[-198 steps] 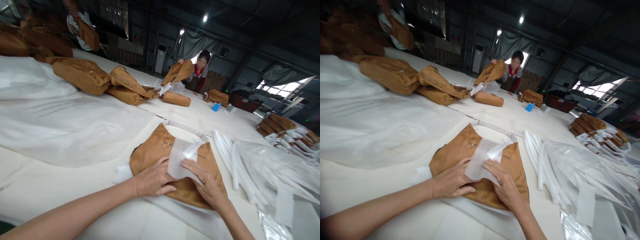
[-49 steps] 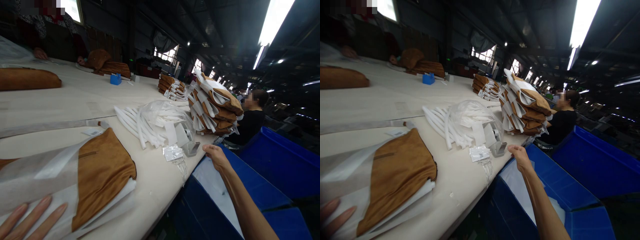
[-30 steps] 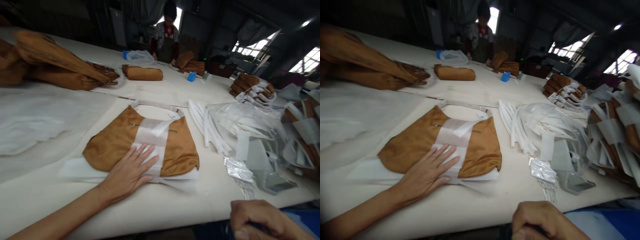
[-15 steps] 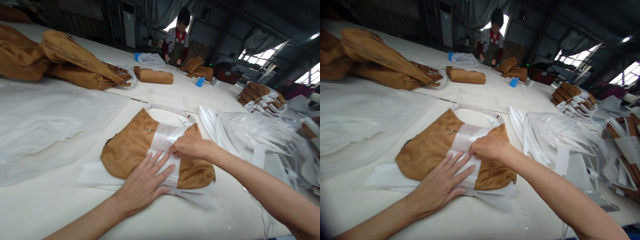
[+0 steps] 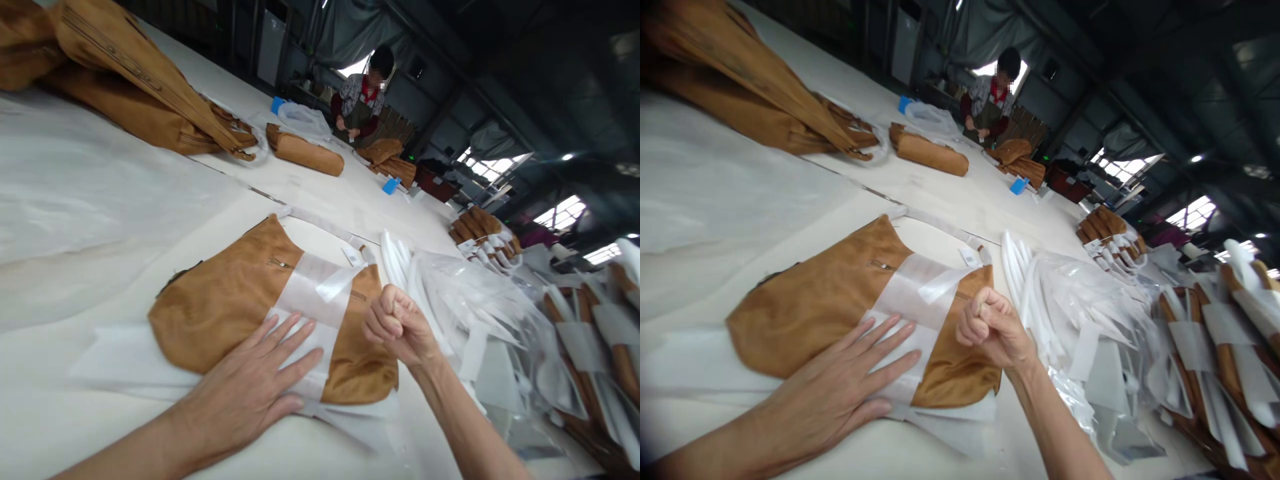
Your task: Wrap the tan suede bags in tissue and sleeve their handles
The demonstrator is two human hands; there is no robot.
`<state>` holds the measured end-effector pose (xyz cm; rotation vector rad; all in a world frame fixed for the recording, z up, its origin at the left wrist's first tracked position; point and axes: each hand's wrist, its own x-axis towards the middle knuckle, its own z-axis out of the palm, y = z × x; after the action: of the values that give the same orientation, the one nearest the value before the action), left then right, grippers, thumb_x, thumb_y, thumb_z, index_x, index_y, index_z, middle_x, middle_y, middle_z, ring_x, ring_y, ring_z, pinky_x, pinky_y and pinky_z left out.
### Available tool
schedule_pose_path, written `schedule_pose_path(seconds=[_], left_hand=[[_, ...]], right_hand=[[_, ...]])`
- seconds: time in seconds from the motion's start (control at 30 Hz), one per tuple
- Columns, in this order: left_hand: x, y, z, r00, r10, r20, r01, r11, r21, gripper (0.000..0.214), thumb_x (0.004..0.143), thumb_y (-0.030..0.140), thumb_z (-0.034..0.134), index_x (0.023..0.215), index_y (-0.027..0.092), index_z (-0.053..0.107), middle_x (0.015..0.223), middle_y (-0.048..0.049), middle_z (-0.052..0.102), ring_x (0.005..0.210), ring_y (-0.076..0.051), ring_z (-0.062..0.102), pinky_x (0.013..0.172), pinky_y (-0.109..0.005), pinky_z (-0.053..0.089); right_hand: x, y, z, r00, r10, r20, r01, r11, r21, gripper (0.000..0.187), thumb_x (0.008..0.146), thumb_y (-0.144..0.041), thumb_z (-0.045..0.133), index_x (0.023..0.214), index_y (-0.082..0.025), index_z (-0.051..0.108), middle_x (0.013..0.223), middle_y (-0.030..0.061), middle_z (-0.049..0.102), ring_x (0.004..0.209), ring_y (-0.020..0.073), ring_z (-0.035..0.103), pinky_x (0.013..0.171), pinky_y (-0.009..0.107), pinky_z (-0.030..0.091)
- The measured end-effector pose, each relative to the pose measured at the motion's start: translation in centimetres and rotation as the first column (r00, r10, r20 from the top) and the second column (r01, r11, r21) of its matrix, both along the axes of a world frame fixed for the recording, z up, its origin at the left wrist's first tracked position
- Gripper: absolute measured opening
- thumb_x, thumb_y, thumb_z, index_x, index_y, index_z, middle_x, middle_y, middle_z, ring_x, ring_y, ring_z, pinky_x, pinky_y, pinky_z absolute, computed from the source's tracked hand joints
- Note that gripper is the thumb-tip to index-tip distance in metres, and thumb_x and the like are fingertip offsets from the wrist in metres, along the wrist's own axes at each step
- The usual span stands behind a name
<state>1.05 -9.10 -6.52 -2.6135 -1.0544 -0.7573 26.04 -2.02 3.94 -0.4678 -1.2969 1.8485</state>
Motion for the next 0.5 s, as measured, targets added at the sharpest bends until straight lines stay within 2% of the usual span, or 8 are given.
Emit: schedule_pose_path(seconds=[0.1,0.2,0.37,0.4,0.43,0.47,0.5], left_hand=[[0.2,0.2,-0.8,0.998,0.015,0.058,-0.016,1.0,0.025,0.061,0.091,0.062,0.054,0.144,0.031,0.048,0.156,-0.0062,0.039,0.145,-0.027,0.033,0.124,-0.043,0.006],[0.2,0.4,-1.3,0.998,0.015,0.054,-0.018,0.998,0.065,0.063,0.091,0.061,0.054,0.147,0.032,0.044,0.156,-0.0052,0.04,0.145,-0.027,0.031,0.124,-0.043,0.003],[-0.2,0.5,-1.1,0.999,0.011,0.045,-0.016,0.992,0.123,0.062,0.092,0.059,0.054,0.146,0.031,0.045,0.154,-0.0049,0.043,0.144,-0.025,0.033,0.124,-0.04,0.005],[-0.2,0.5,-1.0,0.999,0.01,0.049,-0.016,0.992,0.126,0.061,0.092,0.059,0.054,0.146,0.031,0.046,0.153,-0.0042,0.044,0.143,-0.024,0.035,0.124,-0.039,0.007],[-0.1,0.6,-0.9,0.999,0.009,0.052,-0.016,0.992,0.127,0.06,0.092,0.059,0.054,0.145,0.032,0.047,0.153,-0.0035,0.045,0.142,-0.024,0.037,0.124,-0.038,0.009],[-0.1,0.6,-0.9,0.998,0.017,0.059,-0.024,0.992,0.124,0.059,0.091,0.059,0.055,0.144,0.033,0.048,0.152,-0.0025,0.046,0.141,-0.023,0.038,0.124,-0.038,0.01],[0.0,0.6,-0.8,0.998,0.025,0.064,-0.032,0.992,0.119,0.059,0.091,0.06,0.055,0.143,0.034,0.048,0.151,-0.0015,0.047,0.141,-0.023,0.039,0.124,-0.037,0.01]], right_hand=[[-1.1,-1.9,-0.3,0.971,-0.111,-0.214,0.099,0.993,-0.064,0.027,0.087,-0.032,0.072,0.076,-0.022,0.05,0.05,-0.0116,0.028,0.043,0.0072,0.022,0.048,0.019,0.032],[-2.7,-3.2,0.1,0.913,-0.155,-0.378,0.124,0.987,-0.106,0.03,0.089,-0.027,0.07,0.073,-0.022,0.045,0.048,-0.0125,0.026,0.041,0.0067,0.018,0.047,0.018,0.032],[-5.2,-4.5,0.9,0.841,-0.183,-0.509,0.166,0.983,-0.08,0.036,0.09,-0.029,0.07,0.072,-0.023,0.039,0.042,-0.0151,0.021,0.033,0.0056,0.011,0.041,0.016,0.029],[-5.5,-4.7,1.0,0.84,-0.178,-0.513,0.178,0.983,-0.05,0.036,0.091,-0.033,0.068,0.072,-0.024,0.039,0.041,-0.0153,0.02,0.031,0.0056,0.01,0.039,0.016,0.028],[-5.7,-5.0,1.0,0.872,-0.142,-0.469,0.168,0.986,0.012,0.037,0.092,-0.039,0.065,0.071,-0.024,0.039,0.04,-0.0152,0.019,0.03,0.006,0.01,0.038,0.017,0.027],[-5.8,-5.5,1.1,0.944,-0.056,-0.326,0.098,0.988,0.116,0.041,0.091,-0.049,0.063,0.069,-0.025,0.038,0.038,-0.0146,0.018,0.029,0.0068,0.012,0.037,0.018,0.028],[-5.7,-6.1,1.3,0.995,0.056,-0.084,-0.037,0.975,0.219,0.046,0.089,-0.059,0.06,0.068,-0.025,0.038,0.037,-0.0137,0.019,0.028,0.0079,0.016,0.036,0.02,0.029]])
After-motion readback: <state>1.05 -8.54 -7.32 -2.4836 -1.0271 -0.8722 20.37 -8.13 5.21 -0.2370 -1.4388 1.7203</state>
